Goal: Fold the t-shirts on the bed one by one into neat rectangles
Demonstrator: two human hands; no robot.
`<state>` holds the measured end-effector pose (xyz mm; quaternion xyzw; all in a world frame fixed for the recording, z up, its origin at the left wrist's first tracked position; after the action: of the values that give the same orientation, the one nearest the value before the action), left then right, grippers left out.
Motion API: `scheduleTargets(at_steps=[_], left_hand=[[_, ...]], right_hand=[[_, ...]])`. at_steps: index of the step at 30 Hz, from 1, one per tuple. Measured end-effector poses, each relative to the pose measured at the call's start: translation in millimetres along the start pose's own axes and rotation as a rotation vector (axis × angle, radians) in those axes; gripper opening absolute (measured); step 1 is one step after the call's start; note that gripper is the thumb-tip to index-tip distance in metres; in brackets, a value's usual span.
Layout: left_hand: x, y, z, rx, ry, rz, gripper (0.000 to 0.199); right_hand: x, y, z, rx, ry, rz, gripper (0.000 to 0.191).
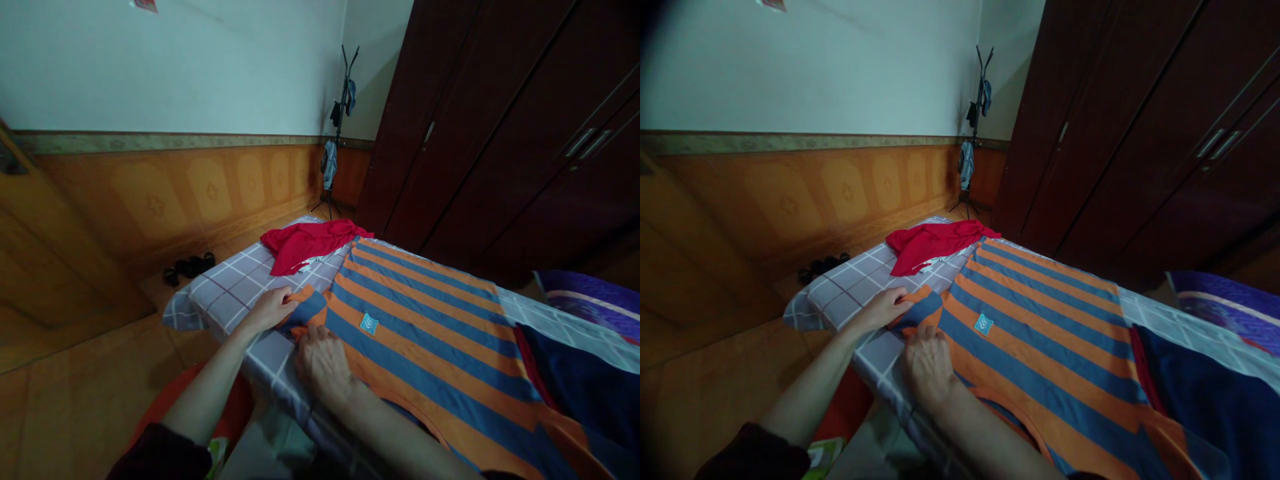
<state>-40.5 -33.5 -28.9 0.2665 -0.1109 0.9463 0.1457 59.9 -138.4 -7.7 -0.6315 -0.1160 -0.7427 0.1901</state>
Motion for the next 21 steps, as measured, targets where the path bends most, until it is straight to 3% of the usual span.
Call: scheduleTargets(at_steps=[4,11,17,19,21], left_hand=[[2.5,-2.8,-13.4,0.008,0.155,0.035,0.019],[-2.1,-3.9,-23.0,0.058,0.378,0.032,0.023],[-4.6,-10.4,7.4,0.054,0.446,0.003,0.024],[-13.2,-10.8,26.9,0.033,0.436,-0.013,0.020],[-30.0,-8.7,51.7,-0.004,0.436,-0.091,0.018]], right_hand=[[-1.4,-4.9,-2.3,0.007,-0.037,-0.002,0.014],[8.7,19.2,3.5,0.155,-0.202,0.037,0.012],[-5.6,37.6,14.2,0.309,-0.350,0.014,0.060],[-7.9,43.3,8.8,0.329,-0.345,-0.019,0.068],[-0.5,49.3,5.5,0.311,-0.349,-0.028,0.063]])
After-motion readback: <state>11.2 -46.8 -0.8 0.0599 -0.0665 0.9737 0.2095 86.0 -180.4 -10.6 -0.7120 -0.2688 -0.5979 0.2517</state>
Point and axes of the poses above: each hand's wrist, its own y-axis away from the middle knuckle, its own x-axis out of the back of the hand, z = x × y, the point moved 7 cm from there along -y, towards the middle knuckle, and after that the axes turned 13 degrees about y, right-handed, at the moved point
